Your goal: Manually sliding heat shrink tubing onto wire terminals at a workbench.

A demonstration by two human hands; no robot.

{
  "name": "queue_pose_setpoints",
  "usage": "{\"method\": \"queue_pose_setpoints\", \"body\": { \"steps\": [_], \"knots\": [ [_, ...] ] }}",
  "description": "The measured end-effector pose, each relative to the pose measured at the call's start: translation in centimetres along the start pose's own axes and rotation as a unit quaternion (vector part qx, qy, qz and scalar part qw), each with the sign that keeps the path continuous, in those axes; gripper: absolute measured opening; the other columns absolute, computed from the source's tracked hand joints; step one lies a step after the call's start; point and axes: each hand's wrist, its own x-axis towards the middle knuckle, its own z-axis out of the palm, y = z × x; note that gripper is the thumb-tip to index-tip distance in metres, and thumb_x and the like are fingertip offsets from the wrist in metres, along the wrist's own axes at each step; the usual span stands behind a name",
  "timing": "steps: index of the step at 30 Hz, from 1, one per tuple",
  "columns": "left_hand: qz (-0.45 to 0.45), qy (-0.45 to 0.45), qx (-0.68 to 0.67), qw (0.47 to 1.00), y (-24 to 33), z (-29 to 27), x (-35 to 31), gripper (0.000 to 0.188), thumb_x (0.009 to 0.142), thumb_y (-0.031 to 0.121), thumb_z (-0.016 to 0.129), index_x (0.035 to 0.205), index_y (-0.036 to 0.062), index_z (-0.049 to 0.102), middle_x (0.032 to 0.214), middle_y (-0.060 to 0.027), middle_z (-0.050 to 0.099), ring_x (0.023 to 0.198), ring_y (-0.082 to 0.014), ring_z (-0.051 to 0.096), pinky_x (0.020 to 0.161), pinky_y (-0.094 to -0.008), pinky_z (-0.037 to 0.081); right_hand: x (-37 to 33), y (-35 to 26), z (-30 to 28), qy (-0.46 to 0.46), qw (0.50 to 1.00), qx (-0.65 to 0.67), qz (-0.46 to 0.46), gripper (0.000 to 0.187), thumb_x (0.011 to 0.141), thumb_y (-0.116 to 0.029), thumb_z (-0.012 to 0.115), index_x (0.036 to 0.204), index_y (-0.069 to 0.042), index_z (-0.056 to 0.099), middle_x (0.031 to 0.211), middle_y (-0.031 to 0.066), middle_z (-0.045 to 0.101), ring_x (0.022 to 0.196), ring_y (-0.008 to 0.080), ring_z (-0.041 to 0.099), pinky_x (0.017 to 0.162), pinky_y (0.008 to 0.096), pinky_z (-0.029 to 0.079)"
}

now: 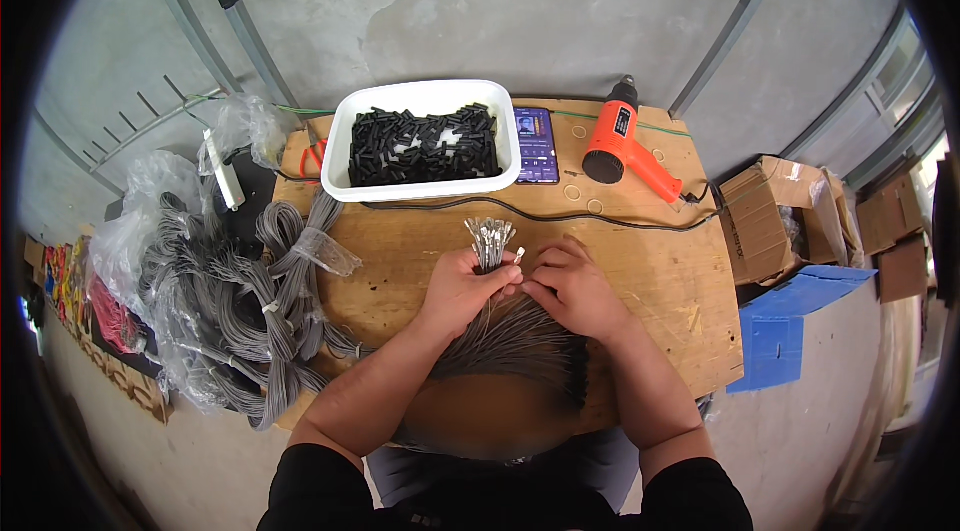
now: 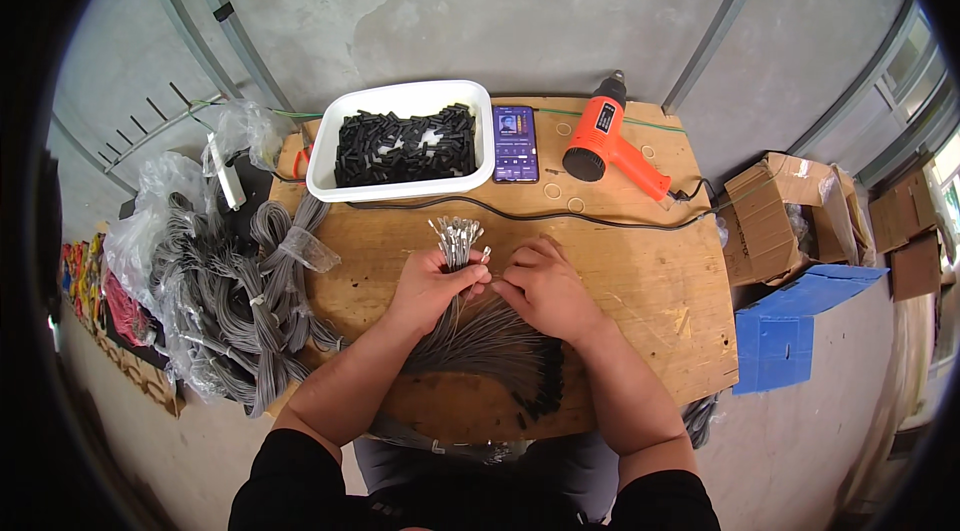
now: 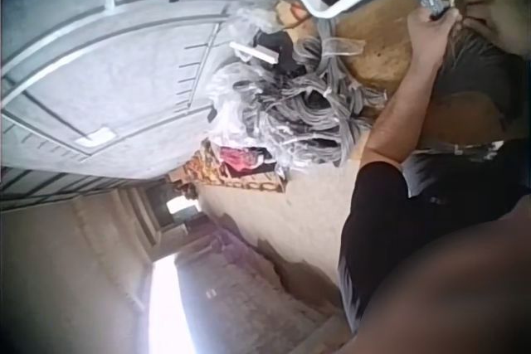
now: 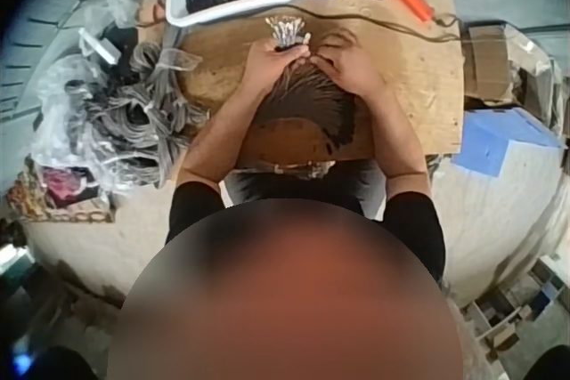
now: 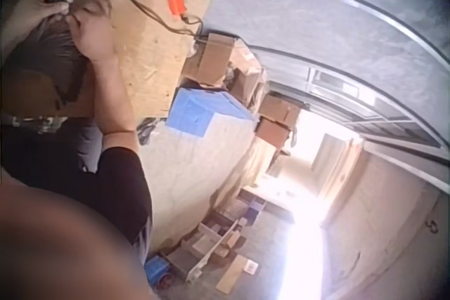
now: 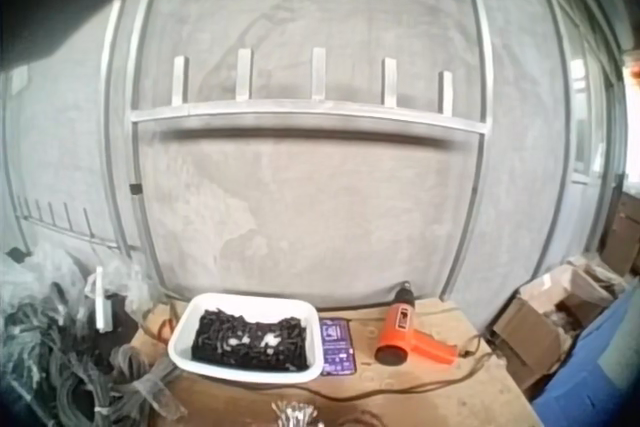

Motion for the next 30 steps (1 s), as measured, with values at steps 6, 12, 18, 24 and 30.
{"method": "queue_pose_setpoints", "body": {
  "steps": [6, 12, 18, 24, 30],
  "knots": [
    [-0.008, 0.008, 0.006, 1.000, 0.3, -0.1, -0.2, 0.013, 0.090, 0.004, 0.069, 0.100, -0.0038, 0.065, 0.081, -0.0060, 0.068, 0.068, -0.0098, 0.062, 0.062, -0.0230, 0.051, 0.8, -0.6, -0.1, 0.058, 0.997, 0.036, 0.021, 0.009, 0.082, -0.010, 0.071, 0.089, -0.006, 0.070, 0.091, 0.0088, 0.065, 0.095, 0.0302, 0.060, 0.091, 0.0399, 0.047],
    [-0.009, -0.031, -0.025, 0.999, -0.7, -0.6, 0.3, 0.019, 0.090, 0.005, 0.070, 0.106, -0.0031, 0.064, 0.086, -0.0085, 0.069, 0.073, -0.0130, 0.065, 0.063, -0.0256, 0.052, 1.6, -0.7, -0.7, 0.207, 0.964, 0.127, 0.108, 0.020, 0.081, 0.003, 0.068, 0.099, -0.004, 0.069, 0.099, 0.0119, 0.066, 0.085, 0.0237, 0.063, 0.073, 0.0314, 0.051],
    [0.015, -0.015, 0.036, 0.999, -1.4, -1.4, 0.2, 0.016, 0.088, 0.003, 0.069, 0.103, -0.0003, 0.066, 0.079, -0.0058, 0.067, 0.068, -0.0116, 0.063, 0.060, -0.0244, 0.049, 11.3, -3.9, -3.3, 0.060, 0.991, 0.100, 0.058, 0.031, 0.081, 0.007, 0.065, 0.111, -0.001, 0.064, 0.100, 0.0104, 0.062, 0.081, 0.0158, 0.065, 0.072, 0.0272, 0.052],
    [0.023, -0.037, -0.011, 0.999, -0.9, -0.6, 0.1, 0.003, 0.090, -0.001, 0.061, 0.092, -0.0030, 0.062, 0.069, -0.0055, 0.061, 0.057, -0.0107, 0.054, 0.051, -0.0244, 0.040, 21.9, 0.8, -1.4, -0.265, 0.954, -0.107, 0.088, 0.058, 0.072, -0.001, 0.071, 0.128, -0.012, 0.062, 0.113, 0.0134, 0.068, 0.103, 0.0271, 0.065, 0.087, 0.0356, 0.052],
    [0.029, -0.047, -0.011, 0.998, -1.2, -1.0, 0.1, 0.007, 0.087, -0.001, 0.063, 0.092, -0.0023, 0.061, 0.068, -0.0040, 0.061, 0.055, -0.0094, 0.054, 0.050, -0.0244, 0.041, 25.3, -1.4, 2.5, -0.325, 0.943, -0.020, 0.069, 0.073, 0.071, 0.001, 0.070, 0.139, -0.019, 0.054, 0.124, 0.0134, 0.062, 0.115, 0.0256, 0.060, 0.096, 0.0348, 0.048]
  ]
}}
